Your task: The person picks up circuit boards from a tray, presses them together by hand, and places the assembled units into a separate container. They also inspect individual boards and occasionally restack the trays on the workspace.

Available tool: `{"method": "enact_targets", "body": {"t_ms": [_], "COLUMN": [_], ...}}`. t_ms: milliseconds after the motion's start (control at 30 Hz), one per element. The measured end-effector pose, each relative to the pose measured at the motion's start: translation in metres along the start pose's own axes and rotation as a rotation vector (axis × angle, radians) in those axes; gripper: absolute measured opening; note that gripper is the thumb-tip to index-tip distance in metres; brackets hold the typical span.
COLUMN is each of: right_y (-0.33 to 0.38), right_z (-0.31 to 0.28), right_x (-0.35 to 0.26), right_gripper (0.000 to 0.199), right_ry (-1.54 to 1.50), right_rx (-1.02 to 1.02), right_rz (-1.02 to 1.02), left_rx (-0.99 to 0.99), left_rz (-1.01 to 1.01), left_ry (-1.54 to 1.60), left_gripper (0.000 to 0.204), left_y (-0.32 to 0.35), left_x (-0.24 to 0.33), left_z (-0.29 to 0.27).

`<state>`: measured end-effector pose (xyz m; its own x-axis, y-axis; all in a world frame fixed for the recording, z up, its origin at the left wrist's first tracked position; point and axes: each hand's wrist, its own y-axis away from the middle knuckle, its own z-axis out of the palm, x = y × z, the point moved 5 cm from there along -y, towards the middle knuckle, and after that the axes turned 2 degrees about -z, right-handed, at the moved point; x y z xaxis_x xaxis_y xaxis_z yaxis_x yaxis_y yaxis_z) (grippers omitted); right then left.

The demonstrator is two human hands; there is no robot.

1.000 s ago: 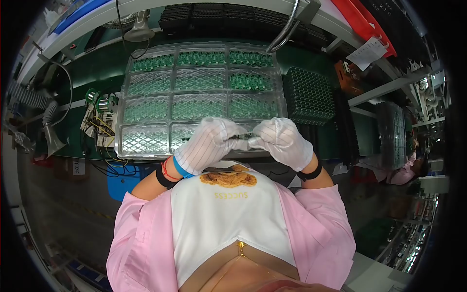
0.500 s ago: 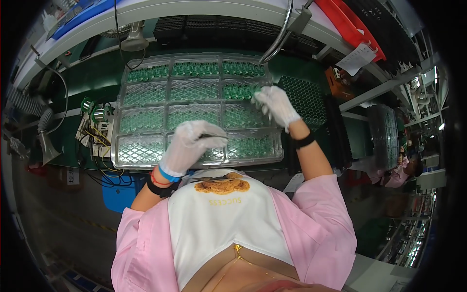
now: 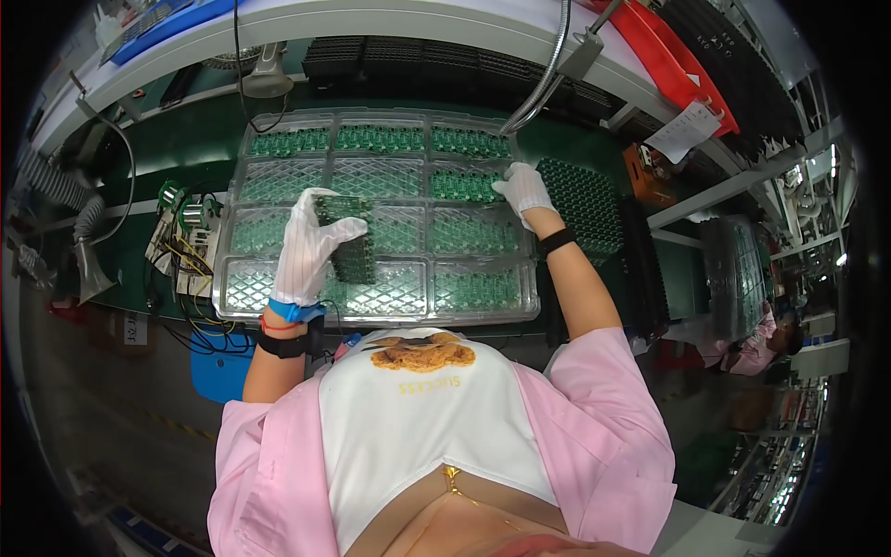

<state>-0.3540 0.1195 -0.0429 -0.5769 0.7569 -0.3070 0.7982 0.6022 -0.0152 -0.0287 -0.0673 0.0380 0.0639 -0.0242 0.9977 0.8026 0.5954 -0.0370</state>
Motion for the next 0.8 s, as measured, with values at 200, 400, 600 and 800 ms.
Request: {"method": "enact_targets", "body": {"t_ms": [200, 400, 600, 800], "right_y": [0.082, 0.164, 0.166, 0.176], "right_z": [-0.056, -0.094, -0.084, -0.075], "right_x": [-0.086, -0.141, -0.132, -0.114], "right_gripper": [0.015, 0.031, 0.025, 0.022], "right_ry": [-0.086, -0.117, -0.246, -0.770], "right_rx": [0.198, 0.315, 0.117, 0.146], "right_rz": [-0.818, -0.892, -0.931, -1.165], "left_rx": [-0.169, -0.182, -0.293, -0.538], "left_rz": [0.246, 0.358, 0.436, 0.936], "left_ry": [-0.638, -0.695, -1.035, -0.875], "left_gripper": [0.027, 0.028, 0.027, 0.030], "left_y": [-0.013, 0.006, 0.011, 0.037], "left_x": [0.002, -0.005, -0.016, 0.004], "left_z": [0.054, 0.079, 0.085, 0.098]}}
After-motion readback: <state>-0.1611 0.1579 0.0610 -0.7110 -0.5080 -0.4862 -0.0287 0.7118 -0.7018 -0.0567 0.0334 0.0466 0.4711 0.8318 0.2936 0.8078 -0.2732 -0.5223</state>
